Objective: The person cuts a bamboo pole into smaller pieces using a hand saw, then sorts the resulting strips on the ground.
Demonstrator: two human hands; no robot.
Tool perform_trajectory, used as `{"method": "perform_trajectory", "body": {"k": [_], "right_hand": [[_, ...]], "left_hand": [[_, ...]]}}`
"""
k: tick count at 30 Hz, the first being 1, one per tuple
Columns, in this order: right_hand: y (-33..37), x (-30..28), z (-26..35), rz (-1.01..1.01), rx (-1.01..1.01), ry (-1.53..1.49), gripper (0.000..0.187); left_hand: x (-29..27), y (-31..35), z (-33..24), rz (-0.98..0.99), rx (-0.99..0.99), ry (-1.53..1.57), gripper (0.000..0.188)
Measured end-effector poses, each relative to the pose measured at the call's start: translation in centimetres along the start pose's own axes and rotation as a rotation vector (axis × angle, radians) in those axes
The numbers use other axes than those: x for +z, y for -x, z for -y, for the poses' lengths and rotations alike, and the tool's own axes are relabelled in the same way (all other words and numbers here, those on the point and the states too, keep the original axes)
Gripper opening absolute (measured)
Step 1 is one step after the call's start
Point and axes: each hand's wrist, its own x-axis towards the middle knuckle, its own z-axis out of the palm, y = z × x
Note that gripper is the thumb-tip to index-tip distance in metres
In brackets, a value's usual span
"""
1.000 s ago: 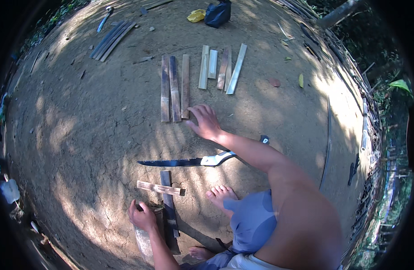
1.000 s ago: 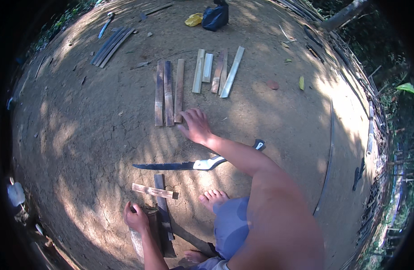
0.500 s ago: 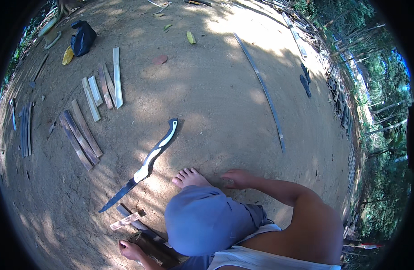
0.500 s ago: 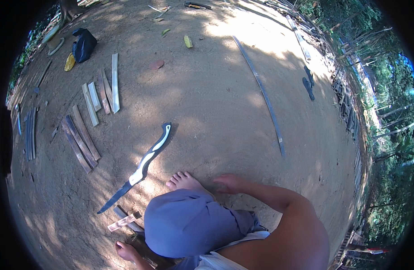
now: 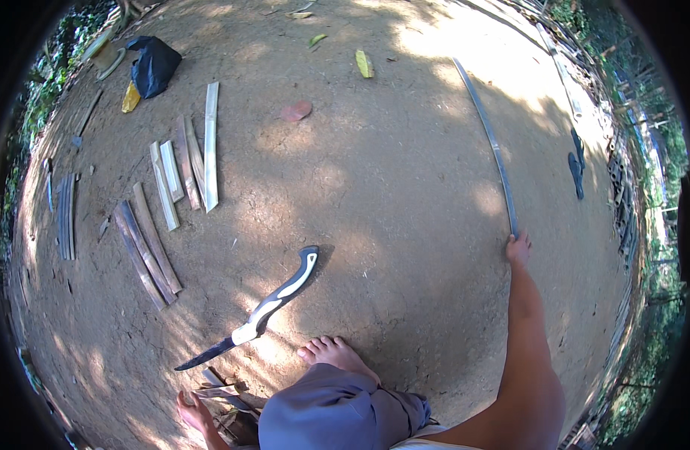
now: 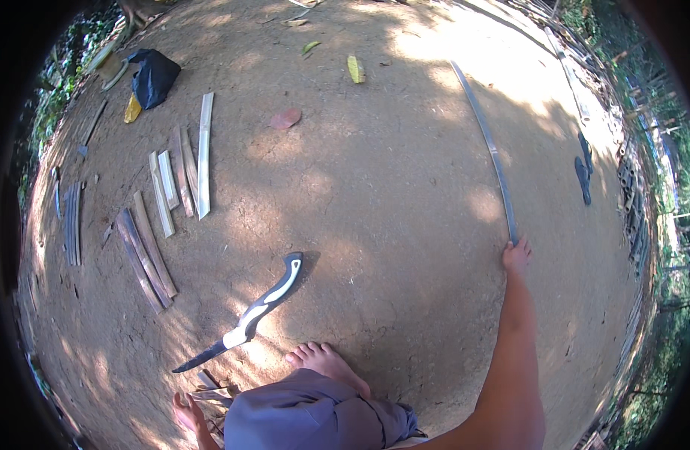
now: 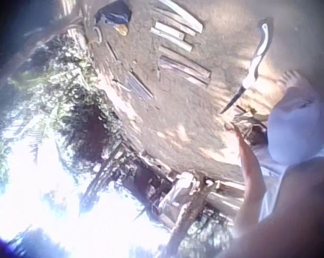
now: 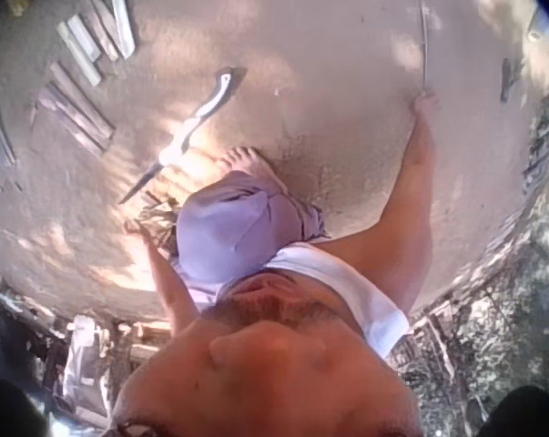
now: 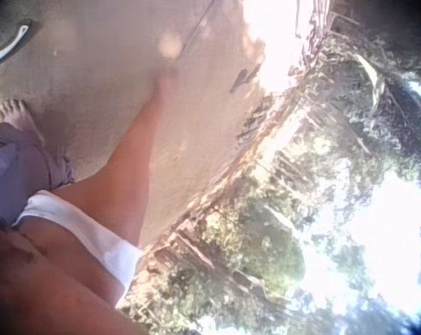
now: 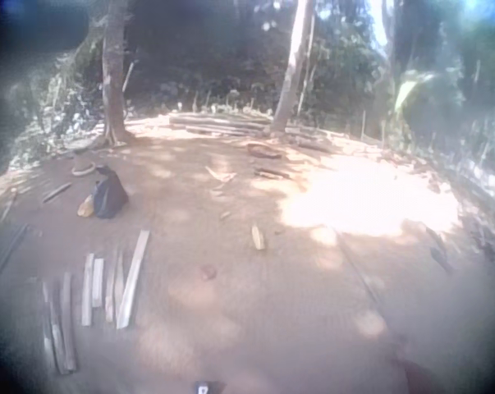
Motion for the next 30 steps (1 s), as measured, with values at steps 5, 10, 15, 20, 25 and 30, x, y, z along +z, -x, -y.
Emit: {"method": "perform_trajectory", "body": {"k": [5, 10, 15, 20, 25, 30], "right_hand": [[0.7, -0.7, 14.0, 0.368, 0.133, -0.117, 0.041], [4.1, -5.6, 13.8, 0.156, 0.045, -0.39, 0.022], [11.0, -8.1, 11.9, -0.117, -0.156, -0.643, 0.018], [15.6, -17.4, 18.5, 0.209, -0.441, -0.692, 0.019], [16.6, -22.1, 22.9, 0.399, -0.499, -0.921, 0.016], [14.9, -28.9, 26.8, 0.605, -0.581, -1.301, 0.023]], "left_hand": [[-3.3, -9.5, -5.8, -0.194, 0.17, 0.074, 0.039], [-5.2, -12.1, -22.0, -0.274, 0.521, 0.299, 0.035], [-6.6, -8.3, -38.0, -0.144, 0.715, 0.511, 0.036], [-7.9, -5.1, -47.5, 0.436, 0.542, 1.001, 0.042], [-7.5, -6.3, -46.1, 0.143, 0.668, 0.7, 0.038], [-4.0, -15.5, -32.3, -0.3, 0.296, 0.593, 0.03]]}}
